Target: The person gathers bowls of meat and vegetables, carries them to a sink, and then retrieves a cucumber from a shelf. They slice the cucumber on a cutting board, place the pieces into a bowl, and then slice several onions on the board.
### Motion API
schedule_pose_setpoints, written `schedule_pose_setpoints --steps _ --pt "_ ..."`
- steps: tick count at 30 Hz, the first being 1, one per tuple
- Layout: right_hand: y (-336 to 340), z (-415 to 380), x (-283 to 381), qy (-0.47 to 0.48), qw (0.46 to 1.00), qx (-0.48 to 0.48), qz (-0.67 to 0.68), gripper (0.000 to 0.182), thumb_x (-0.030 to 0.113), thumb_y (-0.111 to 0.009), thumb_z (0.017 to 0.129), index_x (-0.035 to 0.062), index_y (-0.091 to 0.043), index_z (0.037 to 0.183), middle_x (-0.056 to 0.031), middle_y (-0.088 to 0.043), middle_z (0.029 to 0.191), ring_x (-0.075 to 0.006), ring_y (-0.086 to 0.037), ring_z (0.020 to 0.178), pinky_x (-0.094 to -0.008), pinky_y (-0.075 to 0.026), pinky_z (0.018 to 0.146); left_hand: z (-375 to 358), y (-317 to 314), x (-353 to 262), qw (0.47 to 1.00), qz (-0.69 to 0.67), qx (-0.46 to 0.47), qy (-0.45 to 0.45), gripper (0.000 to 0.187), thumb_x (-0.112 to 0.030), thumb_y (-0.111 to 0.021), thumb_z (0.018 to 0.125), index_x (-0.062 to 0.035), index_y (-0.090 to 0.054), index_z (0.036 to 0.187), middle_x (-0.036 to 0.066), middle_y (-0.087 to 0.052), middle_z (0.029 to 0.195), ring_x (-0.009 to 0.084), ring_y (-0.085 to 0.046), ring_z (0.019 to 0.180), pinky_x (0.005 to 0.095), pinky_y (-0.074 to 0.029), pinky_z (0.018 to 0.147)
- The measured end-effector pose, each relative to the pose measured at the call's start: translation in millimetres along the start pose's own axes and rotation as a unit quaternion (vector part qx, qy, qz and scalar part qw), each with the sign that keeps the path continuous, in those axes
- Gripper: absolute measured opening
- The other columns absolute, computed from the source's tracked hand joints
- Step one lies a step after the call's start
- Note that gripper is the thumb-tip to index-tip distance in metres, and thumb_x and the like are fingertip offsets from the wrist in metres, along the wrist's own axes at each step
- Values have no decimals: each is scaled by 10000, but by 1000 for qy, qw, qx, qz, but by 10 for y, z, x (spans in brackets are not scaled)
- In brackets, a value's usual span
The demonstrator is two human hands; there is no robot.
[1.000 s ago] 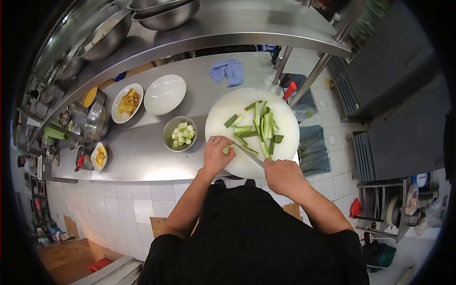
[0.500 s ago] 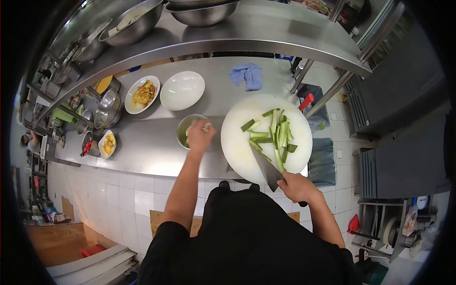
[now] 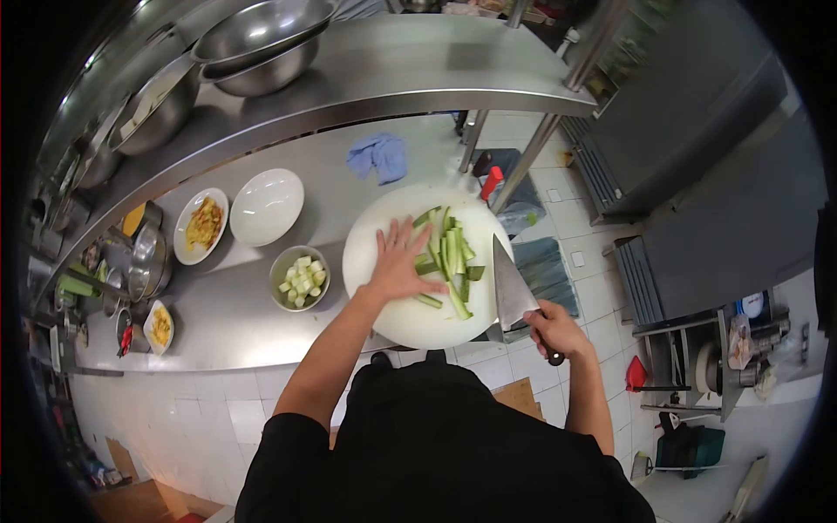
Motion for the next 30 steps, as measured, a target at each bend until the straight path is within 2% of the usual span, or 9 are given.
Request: schedule_pose_setpoints --steps 3,7,8,12,21,26,27,29,30 --pt "-96 191 -349 -14 993 22 111 157 192 -589 1026 45 -591 1080 -17 -533 630 -127 -503 423 -312 -407 381 -100 -158 -359 998 20 57 -28 1360 -855 -783 548 -245 -273 1652 295 -104 1692 580 -33 1535 687 -19 1223" --pt "-541 482 -295 15 986 0 164 166 183 -574 1028 29 -574 1089 -29 -533 633 -128 -499 413 -315 -405 380 39 -504 -685 999 -7 -38 16 1214 -858 -739 628 -241 -386 1613 285 -98 1694 591 -60 1524 693 -42 1218" --pt "-616 523 -204 24 987 13 158 175 184 -571 1030 19 -565 1089 -34 -536 642 -131 -500 414 -318 -407 379 37 -466 -813 999 -8 -51 1 1033 -737 -776 721 -217 -472 1561 273 -209 1661 566 -176 1502 653 -141 1225" --pt "-697 732 -82 59 985 59 152 196 183 -562 1034 -5 -534 1084 -46 -546 654 -143 -508 418 -326 -414 374 61 -706 -950 982 -114 -148 7 752 -456 -816 817 -118 -570 1443 276 -387 1552 496 -357 1406 574 -315 1175" --pt "-145 299 -472 97 961 -18 260 125 150 -537 1050 32 -540 1094 -37 -535 598 -147 -509 411 -325 -410 380 405 -804 -1900 944 -228 -188 -145 778 -325 -874 760 -48 -569 1420 278 -425 1485 496 -425 1325 562 -360 1126" --pt "681 300 -802 56 960 -156 228 174 169 -561 1006 3 -547 1057 -38 -546 610 -158 -528 410 -336 -420 379 967 -1487 -2566 955 -229 -90 -164 647 -424 -737 898 -90 -576 1429 282 -440 1509 507 -389 1396 564 -324 1166" --pt "851 414 -927 15 966 -173 191 205 151 -556 982 -23 -553 1091 -100 -598 655 -189 -560 410 -353 -457 396 996 -1538 -2595 956 -230 -84 -163 647 -424 -737 898 -90 -576 1429 282 -440 1509 507 -389 1396 564 -324 1166" --pt "1086 640 -1180 -45 971 -234 -5 251 201 -587 970 -16 -595 1096 -159 -655 720 -261 -635 498 -398 -546 523 1079 -1597 -2569 990 -38 -47 -131 616 -437 -728 900 -127 -605 1418 254 -455 1523 486 -379 1430 548 -296 1193" --pt "1134 686 -1348 -48 971 -233 -1 251 201 -587 970 -16 -595 1096 -159 -655 720 -261 -635 498 -398 -546 523 1127 -1454 -2446 983 -51 -66 -163 582 -389 -761 865 -140 -648 1379 213 -535 1462 440 -455 1370 527 -312 1172"
Point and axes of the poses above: each hand's wrist, its own z-axis towards the middle knuckle, its own y-axis out of the back of the hand, x = y × z, the point moved 1 cm from there along z, towards the middle knuckle
